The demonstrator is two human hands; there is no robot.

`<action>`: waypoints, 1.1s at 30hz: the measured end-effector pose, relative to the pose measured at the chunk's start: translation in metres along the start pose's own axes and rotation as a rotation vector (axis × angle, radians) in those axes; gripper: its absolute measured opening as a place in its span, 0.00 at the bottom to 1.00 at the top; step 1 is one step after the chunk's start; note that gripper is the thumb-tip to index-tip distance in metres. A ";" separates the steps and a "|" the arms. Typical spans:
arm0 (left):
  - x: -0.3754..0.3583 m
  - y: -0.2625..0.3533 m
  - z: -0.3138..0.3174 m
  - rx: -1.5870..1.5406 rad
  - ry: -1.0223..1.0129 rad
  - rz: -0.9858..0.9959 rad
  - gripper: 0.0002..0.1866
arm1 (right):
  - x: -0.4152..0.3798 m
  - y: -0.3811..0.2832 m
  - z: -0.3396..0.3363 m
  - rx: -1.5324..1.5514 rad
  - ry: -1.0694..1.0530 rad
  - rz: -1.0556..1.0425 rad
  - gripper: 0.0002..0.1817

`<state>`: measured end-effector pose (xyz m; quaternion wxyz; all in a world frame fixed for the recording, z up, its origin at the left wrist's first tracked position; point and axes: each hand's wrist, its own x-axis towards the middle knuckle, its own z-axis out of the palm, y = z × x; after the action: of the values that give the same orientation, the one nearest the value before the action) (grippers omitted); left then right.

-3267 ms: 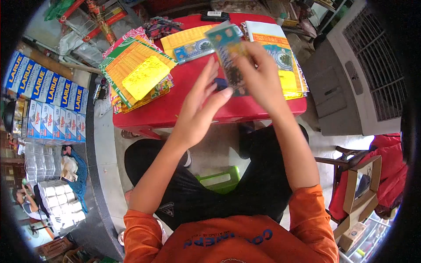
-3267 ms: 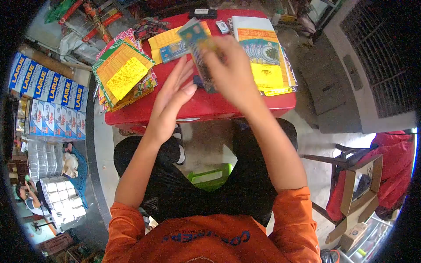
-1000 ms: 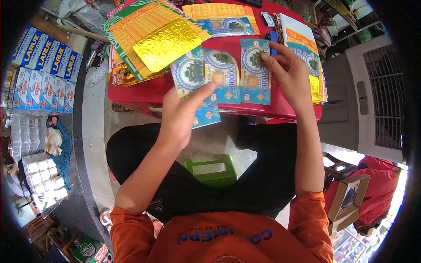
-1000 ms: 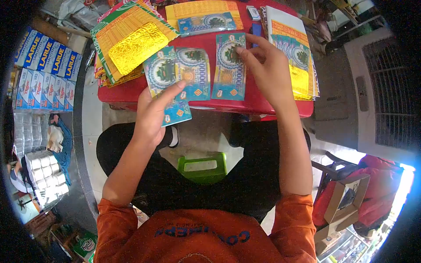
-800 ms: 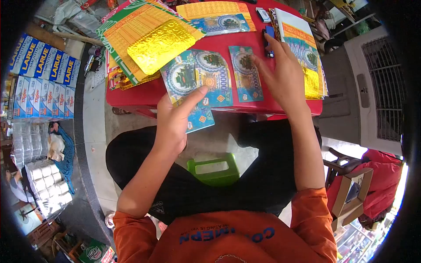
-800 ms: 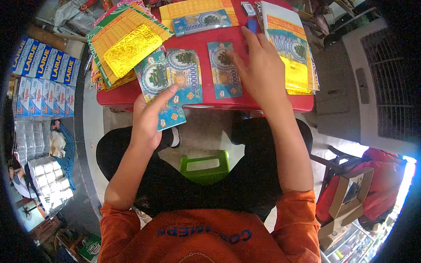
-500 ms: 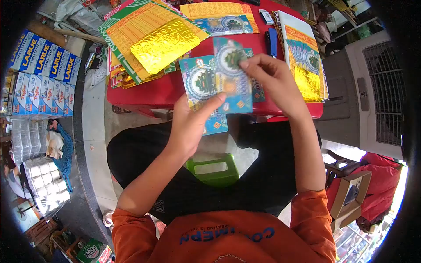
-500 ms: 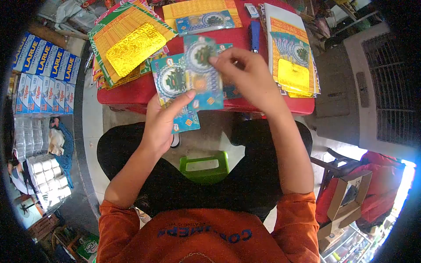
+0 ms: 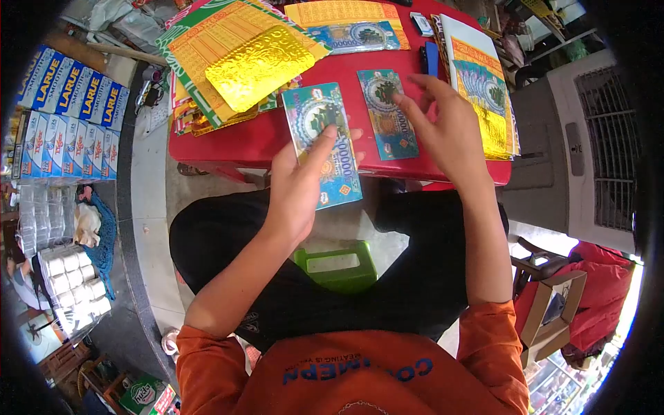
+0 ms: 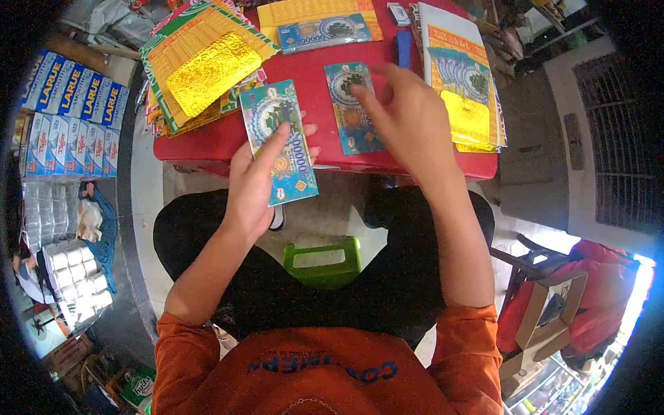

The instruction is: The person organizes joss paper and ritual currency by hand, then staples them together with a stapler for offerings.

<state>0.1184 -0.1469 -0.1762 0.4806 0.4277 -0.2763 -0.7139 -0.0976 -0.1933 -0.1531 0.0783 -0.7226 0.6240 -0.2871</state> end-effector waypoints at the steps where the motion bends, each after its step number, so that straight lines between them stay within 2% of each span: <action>1: 0.000 -0.001 0.000 -0.001 0.002 0.000 0.20 | -0.001 -0.006 -0.001 0.000 -0.002 -0.001 0.21; 3: 0.001 -0.003 0.000 -0.021 -0.013 0.010 0.18 | -0.003 -0.016 -0.001 0.497 -0.257 0.138 0.19; 4: 0.002 -0.005 -0.001 -0.019 -0.014 0.008 0.18 | -0.005 -0.020 0.002 0.498 -0.255 0.140 0.19; 7: 0.005 -0.013 -0.004 0.014 -0.017 0.038 0.15 | -0.009 -0.033 0.007 0.772 -0.461 0.226 0.12; 10: 0.005 -0.015 -0.003 0.079 -0.006 0.053 0.15 | -0.009 -0.026 0.012 0.605 -0.411 0.161 0.11; 16: 0.003 -0.010 0.000 0.092 0.015 0.080 0.16 | -0.002 -0.008 0.010 0.710 -0.261 0.045 0.13; 18: 0.005 -0.007 0.000 -0.065 0.078 -0.010 0.19 | 0.004 0.001 -0.006 0.712 -0.301 0.098 0.12; 22: 0.005 -0.005 -0.005 -0.041 0.013 -0.030 0.21 | 0.015 0.021 -0.017 0.544 -0.292 0.135 0.12; 24: 0.007 -0.008 -0.004 -0.019 0.028 -0.001 0.21 | 0.018 0.025 -0.016 0.250 -0.238 0.117 0.15; 25: 0.007 -0.008 -0.003 -0.018 0.025 -0.004 0.21 | 0.017 0.025 -0.015 0.250 -0.236 0.122 0.15; 27: 0.006 -0.006 0.000 -0.007 0.048 0.003 0.21 | 0.015 0.020 -0.008 -0.060 -0.085 0.028 0.18; 28: 0.007 -0.007 0.000 -0.004 0.044 0.001 0.21 | 0.013 0.019 -0.004 -0.060 -0.082 0.031 0.18; 30: 0.009 -0.010 -0.002 0.024 0.043 0.034 0.20 | 0.009 0.014 0.003 -0.137 0.090 -0.057 0.20; 31: 0.009 -0.011 -0.002 0.023 0.044 0.034 0.20 | 0.006 0.009 0.003 -0.138 0.090 -0.058 0.20; 33: 0.009 -0.012 -0.001 0.028 0.066 0.029 0.18 | -0.001 -0.007 0.003 0.297 -0.173 0.058 0.20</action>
<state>0.1123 -0.1504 -0.1890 0.4939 0.4537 -0.2762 -0.6884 -0.0904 -0.1911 -0.1525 0.2459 -0.7067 0.5861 -0.3107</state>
